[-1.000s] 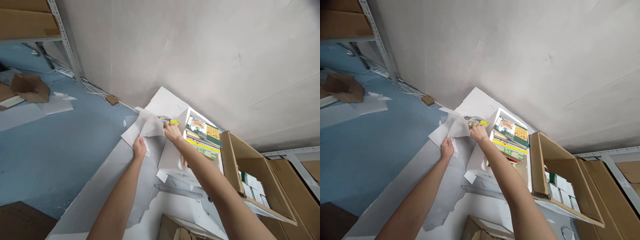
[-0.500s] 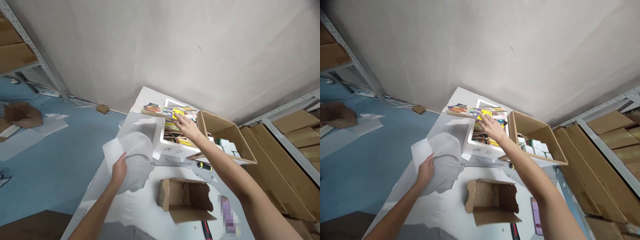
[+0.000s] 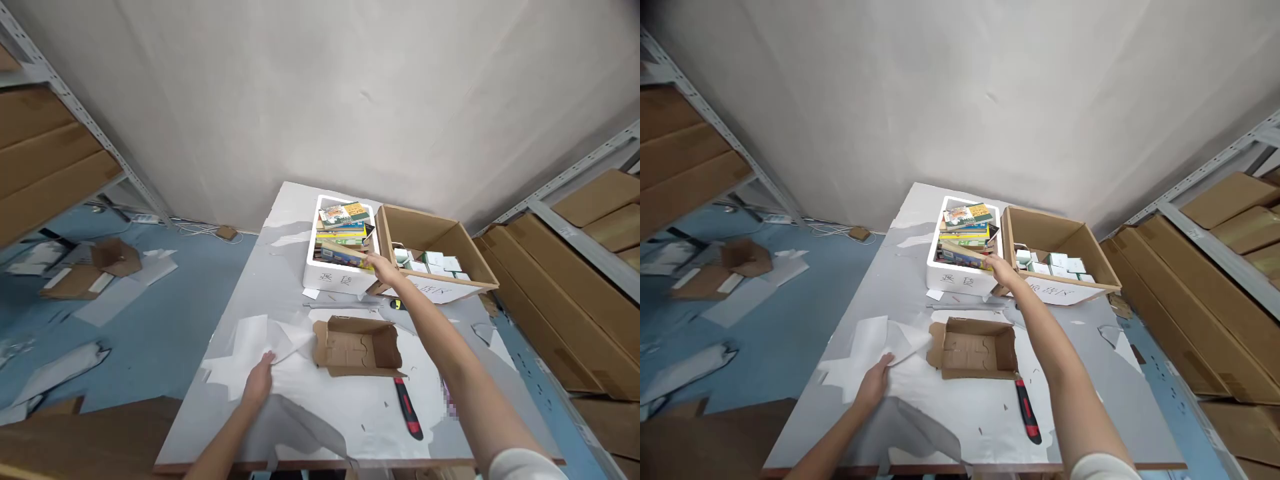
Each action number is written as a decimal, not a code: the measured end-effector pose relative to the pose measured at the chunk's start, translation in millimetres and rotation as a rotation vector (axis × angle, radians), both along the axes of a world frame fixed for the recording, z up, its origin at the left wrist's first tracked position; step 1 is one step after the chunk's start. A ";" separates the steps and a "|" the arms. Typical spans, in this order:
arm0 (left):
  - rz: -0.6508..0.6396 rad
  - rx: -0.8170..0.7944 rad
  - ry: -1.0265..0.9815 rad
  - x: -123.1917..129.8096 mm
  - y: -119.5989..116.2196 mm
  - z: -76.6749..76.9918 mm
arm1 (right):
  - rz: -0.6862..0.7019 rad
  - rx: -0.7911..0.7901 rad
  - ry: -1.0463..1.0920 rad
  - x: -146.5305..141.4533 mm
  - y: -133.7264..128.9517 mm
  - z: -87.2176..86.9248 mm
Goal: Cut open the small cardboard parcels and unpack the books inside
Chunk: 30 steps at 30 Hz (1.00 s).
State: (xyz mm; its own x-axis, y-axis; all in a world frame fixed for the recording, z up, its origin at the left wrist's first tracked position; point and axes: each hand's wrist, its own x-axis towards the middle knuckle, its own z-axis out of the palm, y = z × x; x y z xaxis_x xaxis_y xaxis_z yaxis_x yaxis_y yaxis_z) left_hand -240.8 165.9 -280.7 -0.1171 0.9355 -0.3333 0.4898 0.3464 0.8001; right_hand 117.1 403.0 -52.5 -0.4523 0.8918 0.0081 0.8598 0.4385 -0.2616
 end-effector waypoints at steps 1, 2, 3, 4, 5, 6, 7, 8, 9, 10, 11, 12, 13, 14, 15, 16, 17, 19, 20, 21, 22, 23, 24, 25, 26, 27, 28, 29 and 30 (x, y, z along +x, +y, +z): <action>0.042 -0.002 -0.013 2.6 0.0 3.5 | 0.000 -0.038 0.000 -3.4 4.9 -6.1; 0.092 -0.002 -0.033 5.3 0.4 7.9 | 0.001 -0.074 -0.010 -6.4 8.5 -10.3; 0.144 -0.001 -0.055 8.3 1.0 12.7 | -0.003 -0.098 -0.020 -8.0 10.1 -12.5; 0.194 -0.002 -0.082 11.7 1.6 17.7 | -0.017 -0.110 -0.021 -7.1 9.1 -12.8; 0.231 0.013 -0.123 15.5 1.9 22.2 | -0.034 -0.113 -0.013 -3.1 5.1 -11.7; 0.243 0.015 -0.128 19.6 1.9 26.1 | -0.054 -0.107 0.008 4.5 -2.3 -9.6; 0.246 0.014 -0.132 24.1 1.5 29.3 | -0.070 -0.093 0.043 15.8 -13.4 -7.3; 0.246 0.018 -0.142 29.0 0.6 31.8 | -0.087 -0.073 0.096 30.4 -28.3 -5.7; 0.241 0.021 -0.154 34.2 -0.6 34.1 | -0.110 -0.038 0.175 47.3 -47.0 -5.9; 0.235 0.025 -0.173 40.0 -2.1 36.2 | -0.144 0.004 0.272 65.2 -69.3 -8.7; 0.225 0.028 -0.197 46.4 -3.7 38.5 | -0.216 0.040 0.377 82.5 -94.4 -15.0; 0.211 0.030 -0.225 53.4 -5.2 40.8 | -0.351 0.070 0.482 97.5 -121.6 -25.0; 0.193 0.030 -0.255 61.2 -6.6 43.3 | -0.518 0.084 0.568 108.7 -149.4 -38.7; 0.168 0.028 -0.286 69.6 -7.7 45.7 | -0.681 0.055 0.631 115.2 -176.6 -55.2; 0.139 0.023 -0.315 78.5 -8.6 47.9 | -0.784 -0.058 0.679 116.3 -201.7 -73.5; 0.107 0.015 -0.341 87.7 -9.0 49.7 | -0.820 -0.224 0.725 112.4 -223.5 -92.2; 0.076 0.005 -0.360 96.8 -9.1 51.1 | -0.800 -0.361 0.779 104.4 -241.1 -110.1; 0.025 -0.018 -0.378 113.5 -8.3 53.0 | -0.771 -0.432 0.830 81.2 -262.6 -139.6; 0.007 -0.026 -0.378 120.4 -7.5 53.8 | -0.760 -0.443 0.855 69.3 -267.4 -150.0; -0.007 -0.031 -0.375 125.8 -6.7 54.8 | -0.756 -0.439 0.878 59.0 -269.5 -157.3; -0.018 -0.030 -0.372 129.6 -6.1 56.2 | -0.759 -0.433 0.900 51.1 -270.1 -161.7; -0.029 -0.025 -0.372 131.6 -5.8 58.1 | -0.766 -0.425 0.921 46.1 -270.8 -163.5; -0.038 -0.020 -0.374 131.7 -6.2 60.7 | -0.780 -0.413 0.939 43.9 -272.5 -163.1; -0.048 -0.007 -0.380 130.2 -7.4 63.8 | -0.790 -0.396 0.955 44.0 -276.3 -160.9; -0.059 0.012 -0.389 127.4 -9.6 67.3 | -0.791 -0.374 0.971 45.6 -282.7 -157.4; -0.071 0.034 -0.401 123.7 -12.8 70.7 | -0.777 -0.352 0.987 47.8 -291.6 -153.0; -0.086 0.055 -0.417 119.7 -17.1 73.9 | -0.756 -0.334 1.001 49.6 -302.9 -148.2; -0.104 0.069 -0.432 116.0 -22.1 76.5 | -0.732 -0.323 1.013 50.5 -315.8 -143.6; -0.126 0.072 -0.445 113.2 -27.7 78.2 | -0.711 -0.323 1.026 49.8 -329.6 -139.6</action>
State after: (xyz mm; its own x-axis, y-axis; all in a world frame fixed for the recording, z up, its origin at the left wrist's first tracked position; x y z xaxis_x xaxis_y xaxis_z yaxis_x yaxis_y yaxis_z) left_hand -127.6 138.2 -202.6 0.1382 0.9559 -0.2593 0.1285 0.2422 0.9617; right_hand 166.9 73.3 -192.1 0.2049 0.9596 -0.1930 0.2210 -0.2374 -0.9459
